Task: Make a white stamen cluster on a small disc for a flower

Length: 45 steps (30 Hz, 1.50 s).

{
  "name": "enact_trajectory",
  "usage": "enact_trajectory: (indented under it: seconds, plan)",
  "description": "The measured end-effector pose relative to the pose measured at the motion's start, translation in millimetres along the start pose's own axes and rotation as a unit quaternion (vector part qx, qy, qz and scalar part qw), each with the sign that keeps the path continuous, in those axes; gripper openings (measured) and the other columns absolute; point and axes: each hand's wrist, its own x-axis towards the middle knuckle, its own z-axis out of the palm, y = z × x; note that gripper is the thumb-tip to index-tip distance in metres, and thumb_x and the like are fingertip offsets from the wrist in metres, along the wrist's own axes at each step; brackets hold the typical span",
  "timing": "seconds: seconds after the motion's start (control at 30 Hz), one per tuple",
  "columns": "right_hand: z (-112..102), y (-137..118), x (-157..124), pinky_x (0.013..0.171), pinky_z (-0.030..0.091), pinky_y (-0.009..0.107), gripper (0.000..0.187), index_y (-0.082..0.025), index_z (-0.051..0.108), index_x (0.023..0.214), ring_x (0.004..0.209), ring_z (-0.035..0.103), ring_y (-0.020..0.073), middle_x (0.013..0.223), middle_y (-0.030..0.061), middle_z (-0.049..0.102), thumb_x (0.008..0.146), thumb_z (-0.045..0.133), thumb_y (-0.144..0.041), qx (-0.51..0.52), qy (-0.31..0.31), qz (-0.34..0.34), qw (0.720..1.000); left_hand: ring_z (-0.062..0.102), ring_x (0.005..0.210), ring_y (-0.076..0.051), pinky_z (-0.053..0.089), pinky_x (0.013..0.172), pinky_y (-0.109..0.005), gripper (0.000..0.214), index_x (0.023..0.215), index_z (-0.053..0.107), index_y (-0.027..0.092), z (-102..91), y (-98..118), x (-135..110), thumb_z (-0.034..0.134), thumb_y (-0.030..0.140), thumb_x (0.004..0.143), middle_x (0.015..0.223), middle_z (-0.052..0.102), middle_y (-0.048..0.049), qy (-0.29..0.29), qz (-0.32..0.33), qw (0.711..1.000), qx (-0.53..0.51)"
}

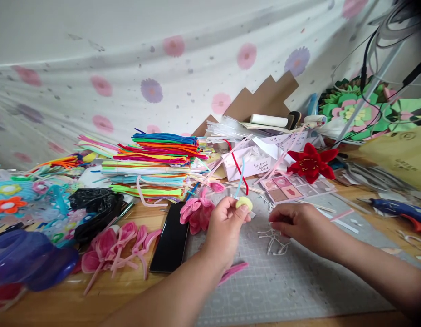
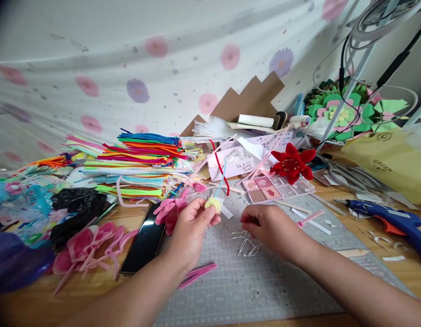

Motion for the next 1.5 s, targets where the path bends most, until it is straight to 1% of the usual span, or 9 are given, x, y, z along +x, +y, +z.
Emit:
enact_trajectory:
  seconds: [0.13,0.27,0.43,0.63,0.77,0.9,1.17,1.33,1.5]
  plan:
    - [-9,15,-2,0.080,0.052,0.039,0.015,-0.021,0.073,0.089,0.086,0.068,0.0251,0.095,0.0083,0.074,0.077,0.064,-0.021,-0.102,0.074,-0.088,0.988,0.057,0.064,-0.012,0.044,0.064,-0.025,0.014,0.078,0.061,0.017,1.5,2,-1,0.071,0.026,0.075,0.072,0.064,0.0006,-0.017,-0.004,1.000,0.000]
    - [-11,4,-10,0.094,0.049,0.045,0.029,-0.024,0.071,0.107,0.111,0.062,0.0296,0.117,0.0112,0.069,0.083,0.065,-0.039,0.002,0.088,-0.099,0.991,0.055,0.062,-0.013,0.042,0.063,-0.027,0.010,0.075,0.063,0.017,2.7,0,-6,0.070,0.023,0.074,0.069,0.063,0.0010,-0.100,-0.035,0.992,0.069]
    - [-10,-18,-12,0.087,0.051,0.037,0.022,-0.023,0.072,0.092,0.100,0.066,0.0252,0.104,0.0079,0.072,0.087,0.060,-0.041,0.115,0.047,-0.093,0.988,0.055,0.063,-0.014,0.040,0.063,-0.027,0.010,0.071,0.063,0.017,3.0,-3,-8,0.071,0.023,0.074,0.065,0.062,0.0011,-0.126,-0.049,0.985,0.103]
    - [-12,-7,-1,0.059,0.046,0.029,0.015,-0.020,0.071,0.086,0.065,0.062,0.0175,0.075,0.0036,0.070,0.084,0.057,-0.026,0.006,0.095,-0.027,0.995,0.058,0.066,-0.013,0.045,0.064,-0.026,0.016,0.073,0.065,0.016,1.2,0,-2,0.071,0.030,0.076,0.070,0.063,-0.0005,-0.063,-0.066,0.996,0.020]
    - [-17,1,-2,0.064,0.048,0.029,0.021,-0.018,0.071,0.092,0.065,0.061,0.0148,0.090,0.0063,0.070,0.080,0.057,-0.009,-0.080,0.110,-0.060,0.989,0.057,0.068,-0.013,0.046,0.064,-0.026,0.017,0.073,0.066,0.015,0.6,3,-1,0.074,0.030,0.075,0.072,0.063,-0.0011,-0.062,-0.090,0.994,-0.015]
    - [-17,0,-5,0.085,0.050,0.035,0.024,-0.017,0.071,0.098,0.092,0.065,0.0215,0.112,0.0114,0.066,0.079,0.061,-0.009,-0.088,0.114,-0.105,0.984,0.056,0.067,-0.012,0.045,0.063,-0.025,0.014,0.072,0.066,0.016,2.2,3,-2,0.076,0.026,0.072,0.070,0.062,0.0001,-0.086,-0.094,0.992,-0.010]
    - [-18,-9,-5,0.064,0.049,0.028,0.016,-0.020,0.072,0.091,0.071,0.064,0.0167,0.086,0.0047,0.072,0.084,0.057,-0.020,0.011,0.126,-0.076,0.989,0.056,0.061,-0.012,0.042,0.060,-0.025,0.014,0.074,0.066,0.016,2.8,-2,-4,0.072,0.028,0.077,0.067,0.062,0.0011,-0.097,-0.058,0.992,0.063]
    - [-11,-36,48,0.070,0.051,0.027,0.020,-0.020,0.072,0.097,0.081,0.067,0.0175,0.092,0.0050,0.073,0.087,0.054,-0.022,0.009,0.083,-0.109,0.991,0.051,0.053,-0.012,0.037,0.054,-0.025,0.027,0.070,0.060,0.018,-0.2,-4,-7,0.064,0.039,0.085,0.055,0.058,0.0014,-0.078,-0.015,0.997,0.001]
    - [29,-81,148,0.085,0.048,0.027,0.024,-0.018,0.073,0.102,0.096,0.068,0.0193,0.101,0.0060,0.075,0.092,0.051,-0.019,-0.119,-0.001,-0.141,0.983,0.049,0.053,-0.011,0.037,0.053,-0.023,0.027,0.075,0.060,0.019,-5.7,-3,0,0.063,0.043,0.086,0.056,0.057,0.0029,0.045,0.058,0.992,-0.107]
